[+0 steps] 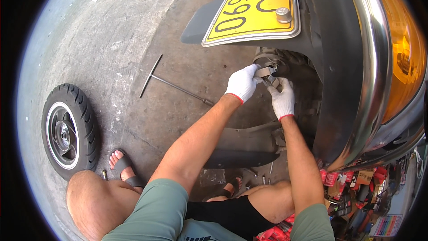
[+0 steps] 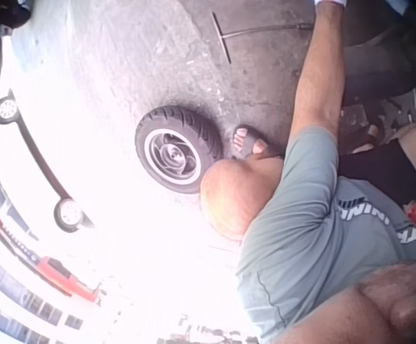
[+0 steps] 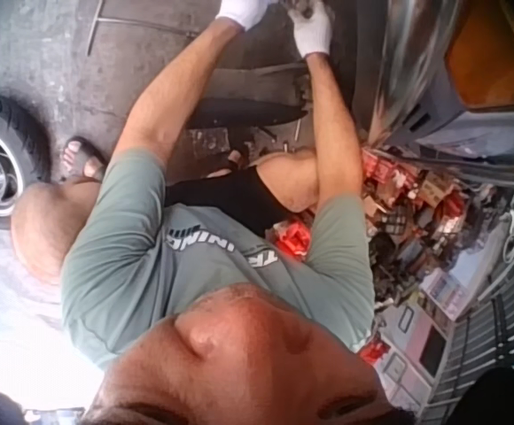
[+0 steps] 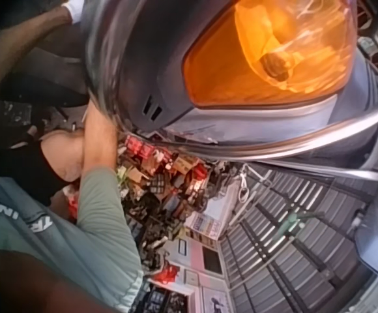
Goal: The person cleans the rear wheel hub of a scooter using a brush and a cloth. They then retrieve a new brake drum from a box and install it onto the hub. Finally, they mount the rear tire onto the scooter's axle.
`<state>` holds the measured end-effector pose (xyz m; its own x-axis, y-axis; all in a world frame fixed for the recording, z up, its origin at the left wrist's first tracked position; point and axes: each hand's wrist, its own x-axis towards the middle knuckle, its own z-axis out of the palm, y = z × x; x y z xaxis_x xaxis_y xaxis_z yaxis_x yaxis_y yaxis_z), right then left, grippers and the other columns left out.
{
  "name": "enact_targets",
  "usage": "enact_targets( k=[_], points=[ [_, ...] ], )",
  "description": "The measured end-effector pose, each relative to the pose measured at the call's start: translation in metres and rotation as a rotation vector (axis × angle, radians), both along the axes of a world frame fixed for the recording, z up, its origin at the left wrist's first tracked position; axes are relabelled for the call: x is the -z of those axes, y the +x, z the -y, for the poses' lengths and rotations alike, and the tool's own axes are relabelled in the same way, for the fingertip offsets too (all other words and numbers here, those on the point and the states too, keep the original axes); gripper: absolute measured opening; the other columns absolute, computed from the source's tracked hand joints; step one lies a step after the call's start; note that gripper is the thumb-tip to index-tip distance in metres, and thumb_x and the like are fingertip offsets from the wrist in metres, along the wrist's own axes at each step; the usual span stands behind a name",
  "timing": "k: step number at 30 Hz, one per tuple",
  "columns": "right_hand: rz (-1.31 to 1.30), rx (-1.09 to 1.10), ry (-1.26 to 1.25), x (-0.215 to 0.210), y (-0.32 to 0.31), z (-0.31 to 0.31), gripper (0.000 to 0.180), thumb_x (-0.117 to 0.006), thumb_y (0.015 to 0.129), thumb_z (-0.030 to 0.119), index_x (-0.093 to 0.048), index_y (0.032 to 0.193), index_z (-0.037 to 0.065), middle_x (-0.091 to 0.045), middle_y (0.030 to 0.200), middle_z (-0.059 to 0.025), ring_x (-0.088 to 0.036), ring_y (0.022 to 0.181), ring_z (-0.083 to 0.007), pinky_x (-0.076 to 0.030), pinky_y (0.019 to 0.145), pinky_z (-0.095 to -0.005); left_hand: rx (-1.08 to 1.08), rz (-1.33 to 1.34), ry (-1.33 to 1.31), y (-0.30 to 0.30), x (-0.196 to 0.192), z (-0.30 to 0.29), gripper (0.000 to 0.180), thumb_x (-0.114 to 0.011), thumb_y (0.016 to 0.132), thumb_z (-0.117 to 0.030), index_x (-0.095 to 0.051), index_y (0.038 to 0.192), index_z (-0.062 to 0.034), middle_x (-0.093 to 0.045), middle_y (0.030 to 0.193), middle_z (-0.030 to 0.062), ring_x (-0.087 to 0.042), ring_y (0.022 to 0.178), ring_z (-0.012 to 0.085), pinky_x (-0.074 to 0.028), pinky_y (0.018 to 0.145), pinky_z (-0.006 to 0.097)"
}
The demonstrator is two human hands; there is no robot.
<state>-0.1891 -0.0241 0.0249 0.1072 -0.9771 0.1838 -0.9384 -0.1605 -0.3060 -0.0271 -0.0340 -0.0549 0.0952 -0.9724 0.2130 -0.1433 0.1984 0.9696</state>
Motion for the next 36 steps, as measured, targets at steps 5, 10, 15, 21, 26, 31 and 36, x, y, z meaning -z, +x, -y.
enact_targets(
  k=[5,10,15,21,26,31,36],
  points=[
    [0.096,0.021,0.025,-0.017,0.025,-0.009,0.034,-0.073,0.082,-0.002,-0.065,0.116,0.000,-0.064,0.105,-0.0145,-0.063,0.095,-0.0262,-0.049,0.087,-0.0366,0.005,0.015,-0.001,0.000,0.003,0.000,0.039,-0.074,0.086,-0.018,-0.062,0.122,-0.0057,-0.071,0.103,0.0205,-0.067,0.099,0.0394,-0.054,0.083,0.044],
    [0.090,0.030,0.027,-0.019,0.026,-0.006,0.029,-0.072,0.084,-0.001,-0.065,0.111,-0.001,-0.065,0.102,-0.0142,-0.064,0.092,-0.0253,-0.050,0.085,-0.0361,-0.020,-0.006,-0.032,-0.003,0.006,0.004,0.040,-0.075,0.086,-0.019,-0.062,0.122,-0.0054,-0.071,0.102,0.0210,-0.067,0.098,0.0399,-0.054,0.082,0.045],
    [0.063,0.030,0.027,-0.020,0.030,-0.004,0.026,-0.073,0.084,0.000,-0.064,0.108,-0.001,-0.064,0.102,-0.0147,-0.064,0.090,-0.0268,-0.050,0.084,-0.0368,-0.015,0.008,-0.014,-0.001,0.007,0.007,0.039,-0.074,0.087,-0.020,-0.063,0.122,-0.0053,-0.071,0.099,0.0215,-0.068,0.095,0.0404,-0.053,0.081,0.046],
    [0.040,0.006,-0.003,-0.019,0.031,-0.002,0.025,-0.073,0.084,0.001,-0.063,0.107,-0.001,-0.064,0.102,-0.0156,-0.064,0.092,-0.0290,-0.050,0.085,-0.0378,-0.009,0.011,-0.013,0.001,0.011,0.012,0.040,-0.072,0.088,-0.021,-0.062,0.124,-0.0049,-0.071,0.102,0.0228,-0.067,0.097,0.0411,-0.053,0.083,0.046],
    [0.042,0.021,-0.001,-0.020,0.027,0.002,0.023,-0.073,0.084,0.004,-0.064,0.104,-0.002,-0.064,0.100,-0.0159,-0.063,0.090,-0.0285,-0.050,0.083,-0.0369,0.022,-0.009,0.005,0.001,0.002,0.015,0.035,-0.069,0.089,-0.020,-0.064,0.121,-0.0066,-0.070,0.102,0.0229,-0.065,0.100,0.0430,-0.052,0.084,0.048],
    [0.040,0.042,0.032,-0.018,0.030,0.000,0.021,-0.073,0.084,0.005,-0.064,0.101,-0.002,-0.065,0.095,-0.0142,-0.063,0.085,-0.0253,-0.049,0.081,-0.0361,0.071,-0.030,0.048,0.009,0.006,0.021,0.035,-0.070,0.088,-0.021,-0.064,0.119,-0.0041,-0.070,0.104,0.0231,-0.065,0.101,0.0423,-0.052,0.086,0.048],
    [-0.003,0.039,0.000,0.000,0.002,0.008,0.021,-0.074,0.084,0.007,-0.064,0.100,-0.002,-0.068,0.089,-0.0126,-0.063,0.081,-0.0229,-0.050,0.080,-0.0359,-0.050,-0.118,0.195,0.002,0.000,0.021,0.040,-0.076,0.087,-0.027,-0.065,0.115,-0.0009,-0.072,0.106,0.0219,-0.069,0.099,0.0395,-0.054,0.086,0.043]
  ],
)
